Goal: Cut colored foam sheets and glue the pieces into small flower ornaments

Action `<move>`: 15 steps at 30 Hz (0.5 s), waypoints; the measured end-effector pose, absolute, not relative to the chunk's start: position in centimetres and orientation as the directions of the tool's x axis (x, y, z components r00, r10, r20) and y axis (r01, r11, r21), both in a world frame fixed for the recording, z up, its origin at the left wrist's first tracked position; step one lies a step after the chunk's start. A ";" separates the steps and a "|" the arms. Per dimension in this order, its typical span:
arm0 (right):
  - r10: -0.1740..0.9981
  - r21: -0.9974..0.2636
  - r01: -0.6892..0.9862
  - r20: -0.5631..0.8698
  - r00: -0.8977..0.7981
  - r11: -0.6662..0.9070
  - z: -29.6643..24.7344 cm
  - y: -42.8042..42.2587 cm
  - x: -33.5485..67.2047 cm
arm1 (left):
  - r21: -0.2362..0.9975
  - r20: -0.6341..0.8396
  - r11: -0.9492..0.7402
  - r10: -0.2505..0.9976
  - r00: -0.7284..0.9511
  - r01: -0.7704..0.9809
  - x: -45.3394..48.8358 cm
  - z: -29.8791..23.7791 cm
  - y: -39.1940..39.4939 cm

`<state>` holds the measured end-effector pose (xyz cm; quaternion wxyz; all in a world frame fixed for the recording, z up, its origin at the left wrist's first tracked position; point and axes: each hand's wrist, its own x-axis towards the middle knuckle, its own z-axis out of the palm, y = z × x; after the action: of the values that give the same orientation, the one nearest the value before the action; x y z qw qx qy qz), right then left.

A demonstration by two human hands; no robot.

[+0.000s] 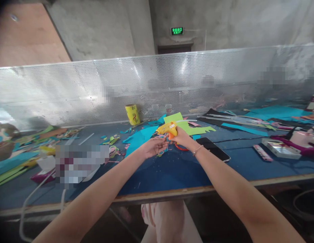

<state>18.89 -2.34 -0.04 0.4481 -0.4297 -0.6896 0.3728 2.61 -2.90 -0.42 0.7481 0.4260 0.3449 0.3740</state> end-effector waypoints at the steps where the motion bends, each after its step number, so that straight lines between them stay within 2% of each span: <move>1: 0.928 -0.898 0.265 0.294 -0.228 0.350 0.0 -2.4 18.8 | 0.894 -0.184 0.349 0.858 0.479 -0.281 2.6 -0.5 -2.9; 15: 0.923 -0.861 0.335 0.342 -0.175 0.383 0.7 -3.3 18.1 | 0.956 -0.056 0.161 0.921 0.386 -0.246 3.0 -0.9 -2.8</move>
<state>18.15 -3.30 0.71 0.4560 -0.4523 -0.6954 0.3224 2.97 -2.84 -0.86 0.6772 0.4839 0.3488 0.4308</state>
